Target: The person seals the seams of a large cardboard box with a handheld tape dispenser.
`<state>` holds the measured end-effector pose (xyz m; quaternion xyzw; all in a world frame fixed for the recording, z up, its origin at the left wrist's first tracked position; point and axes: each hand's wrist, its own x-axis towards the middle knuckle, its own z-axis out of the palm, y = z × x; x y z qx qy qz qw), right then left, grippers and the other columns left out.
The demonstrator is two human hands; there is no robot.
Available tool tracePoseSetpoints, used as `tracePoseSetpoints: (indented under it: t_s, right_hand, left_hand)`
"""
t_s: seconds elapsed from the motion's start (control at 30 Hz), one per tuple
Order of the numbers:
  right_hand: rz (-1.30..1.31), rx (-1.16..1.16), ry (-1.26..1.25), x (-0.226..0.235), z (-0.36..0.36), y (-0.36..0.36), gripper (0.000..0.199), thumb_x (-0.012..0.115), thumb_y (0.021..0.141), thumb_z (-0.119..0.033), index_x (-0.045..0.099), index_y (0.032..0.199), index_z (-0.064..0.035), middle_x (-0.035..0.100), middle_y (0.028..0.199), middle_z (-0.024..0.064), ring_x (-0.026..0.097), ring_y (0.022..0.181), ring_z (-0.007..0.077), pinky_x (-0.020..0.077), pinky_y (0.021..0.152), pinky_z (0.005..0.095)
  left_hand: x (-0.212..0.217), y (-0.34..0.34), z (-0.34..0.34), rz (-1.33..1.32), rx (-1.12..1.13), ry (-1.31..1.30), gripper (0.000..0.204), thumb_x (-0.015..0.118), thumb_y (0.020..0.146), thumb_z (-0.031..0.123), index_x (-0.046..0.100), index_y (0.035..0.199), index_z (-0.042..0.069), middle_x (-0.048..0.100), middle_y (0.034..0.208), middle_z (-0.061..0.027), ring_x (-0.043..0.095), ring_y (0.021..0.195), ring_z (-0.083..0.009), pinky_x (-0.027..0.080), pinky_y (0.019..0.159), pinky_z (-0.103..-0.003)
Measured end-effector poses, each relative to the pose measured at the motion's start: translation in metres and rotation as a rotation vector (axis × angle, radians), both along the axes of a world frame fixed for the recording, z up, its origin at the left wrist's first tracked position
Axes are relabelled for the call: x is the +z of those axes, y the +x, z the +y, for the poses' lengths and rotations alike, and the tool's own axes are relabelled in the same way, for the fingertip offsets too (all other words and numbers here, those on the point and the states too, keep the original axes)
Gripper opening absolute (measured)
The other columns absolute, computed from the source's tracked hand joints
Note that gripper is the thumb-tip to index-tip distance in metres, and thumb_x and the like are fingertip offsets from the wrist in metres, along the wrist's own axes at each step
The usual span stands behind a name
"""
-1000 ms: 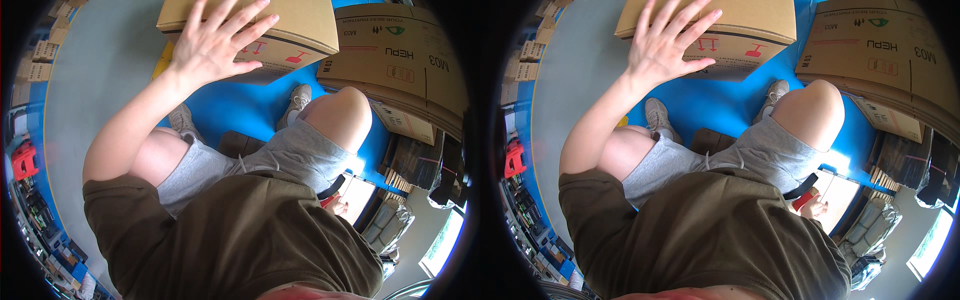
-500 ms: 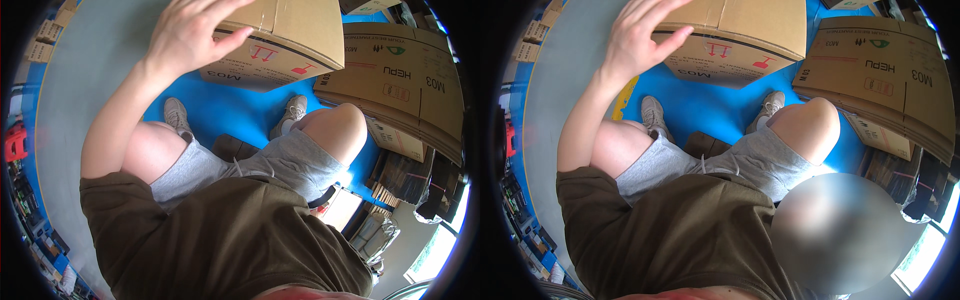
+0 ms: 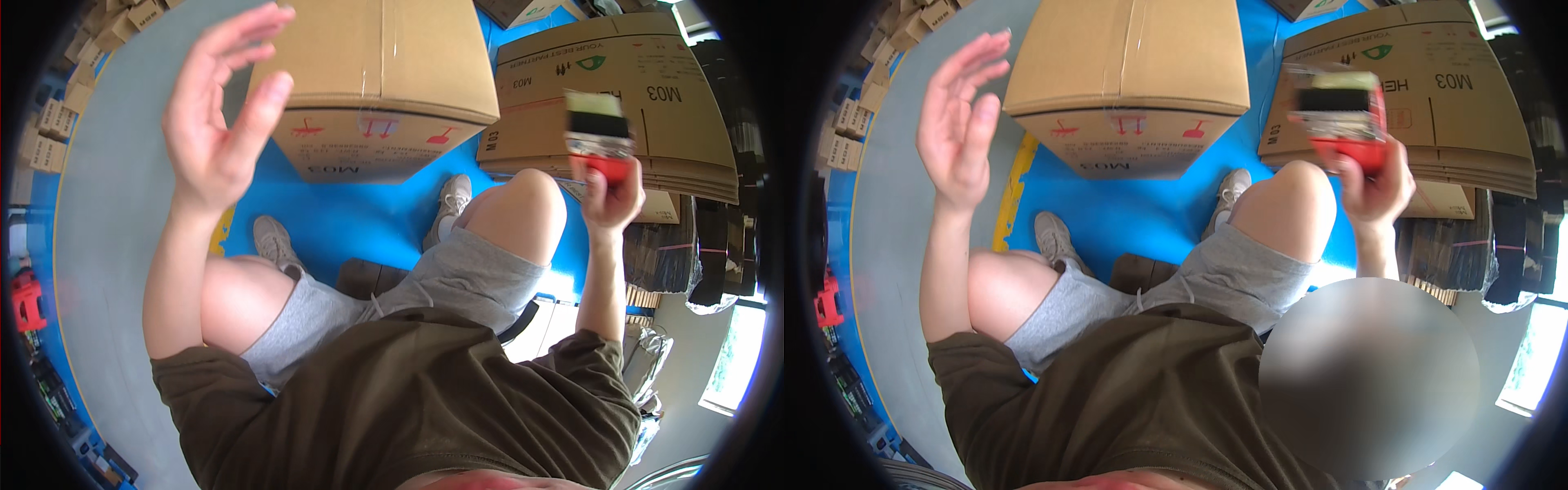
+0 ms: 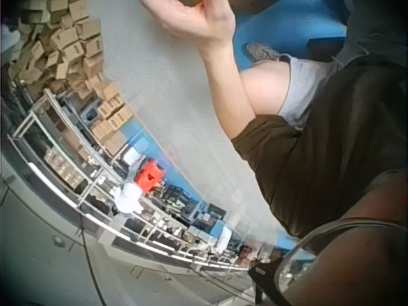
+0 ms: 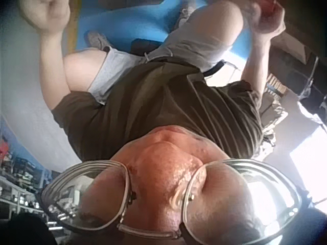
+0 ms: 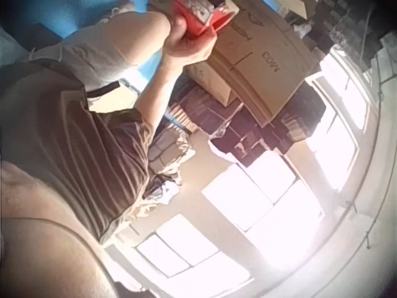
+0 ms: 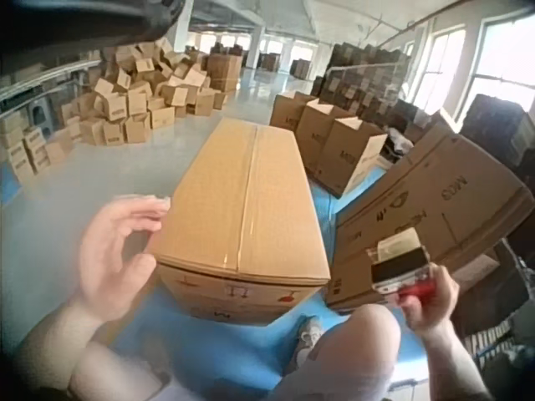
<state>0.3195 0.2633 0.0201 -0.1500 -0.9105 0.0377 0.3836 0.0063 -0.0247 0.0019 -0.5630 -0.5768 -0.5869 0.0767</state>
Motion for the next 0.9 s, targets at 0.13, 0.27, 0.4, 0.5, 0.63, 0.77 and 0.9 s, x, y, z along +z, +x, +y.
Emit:
tracePoseSetpoints:
  t_s: [0.13,0.27,0.4,0.5,0.63,0.77,0.9]
  right_hand:
    - [-0.013,0.518,0.184,0.018,-0.029,-0.102,0.054,0.08,0.071,-0.045,0.06,0.089,0.0012,0.066,0.074,0.0114,0.064,0.065,0.0303,0.0526,0.06,0.0365]
    - [-0.014,0.609,0.099,0.012,-0.048,-0.134,0.052,0.08,0.071,-0.044,0.06,0.088,0.0013,0.066,0.074,0.0109,0.064,0.064,0.03,0.0521,0.059,0.0361]
    - [-0.026,0.644,0.147,0.003,-0.052,-0.152,0.052,0.082,0.068,-0.043,0.06,0.087,0.0006,0.066,0.072,0.0109,0.064,0.063,0.0288,0.0518,0.058,0.0358]
    - [-0.057,0.635,0.13,0.001,-0.056,-0.157,0.052,0.082,0.067,-0.042,0.06,0.087,0.0003,0.065,0.071,0.011,0.065,0.063,0.0282,0.0519,0.058,0.0355]
    - [-0.074,0.655,0.158,0.004,-0.06,-0.159,0.053,0.082,0.068,-0.042,0.06,0.088,0.0006,0.066,0.071,0.0114,0.066,0.063,0.0278,0.0526,0.058,0.0345]
    - [-0.088,0.612,-0.058,0.01,-0.077,-0.153,0.054,0.08,0.071,-0.046,0.06,0.091,0.0004,0.066,0.072,0.0118,0.067,0.063,0.027,0.0535,0.058,0.0338]
    - [-0.155,0.454,-0.317,0.015,-0.075,-0.14,0.054,0.073,0.078,-0.05,0.06,0.094,-0.0009,0.067,0.071,0.0114,0.069,0.063,0.025,0.0532,0.057,0.0316]
  left_hand:
    - [0.016,0.026,0.005,-0.18,-0.124,-0.061,0.059,0.065,0.088,0.019,0.041,0.137,-0.006,0.052,0.133,-0.0219,0.053,0.121,-0.0281,0.046,0.097,-0.039]
    - [0.018,0.023,0.004,-0.303,-0.229,-0.16,0.056,0.068,0.088,0.019,0.047,0.134,-0.004,0.056,0.128,-0.0167,0.056,0.116,-0.0233,0.046,0.095,-0.036]
    - [0.012,0.019,0.006,-0.306,-0.188,-0.145,0.04,0.065,0.092,0.015,0.055,0.126,-0.004,0.061,0.118,-0.0144,0.059,0.108,-0.0198,0.048,0.092,-0.032]
    - [0.012,0.019,0.014,-0.285,-0.163,-0.139,0.026,0.059,0.096,0.01,0.059,0.119,-0.003,0.066,0.104,-0.0107,0.062,0.096,-0.0141,0.05,0.084,-0.026]
    - [0.02,0.021,0.019,-0.366,-0.119,-0.099,0.018,0.057,0.098,0.011,0.064,0.107,-0.003,0.066,0.089,-0.0067,0.062,0.082,-0.0087,0.05,0.075,-0.021]
    - [0.018,0.021,0.026,-0.307,0.117,0.033,0.019,0.06,0.096,0.015,0.064,0.095,-0.003,0.063,0.079,-0.0054,0.058,0.07,-0.0106,0.048,0.067,-0.024]
    - [0.015,0.016,0.037,-0.445,0.172,0.282,0.022,0.058,0.098,0.017,0.063,0.088,-0.002,0.059,0.072,-0.0007,0.051,0.06,-0.0055,0.043,0.056,-0.019]
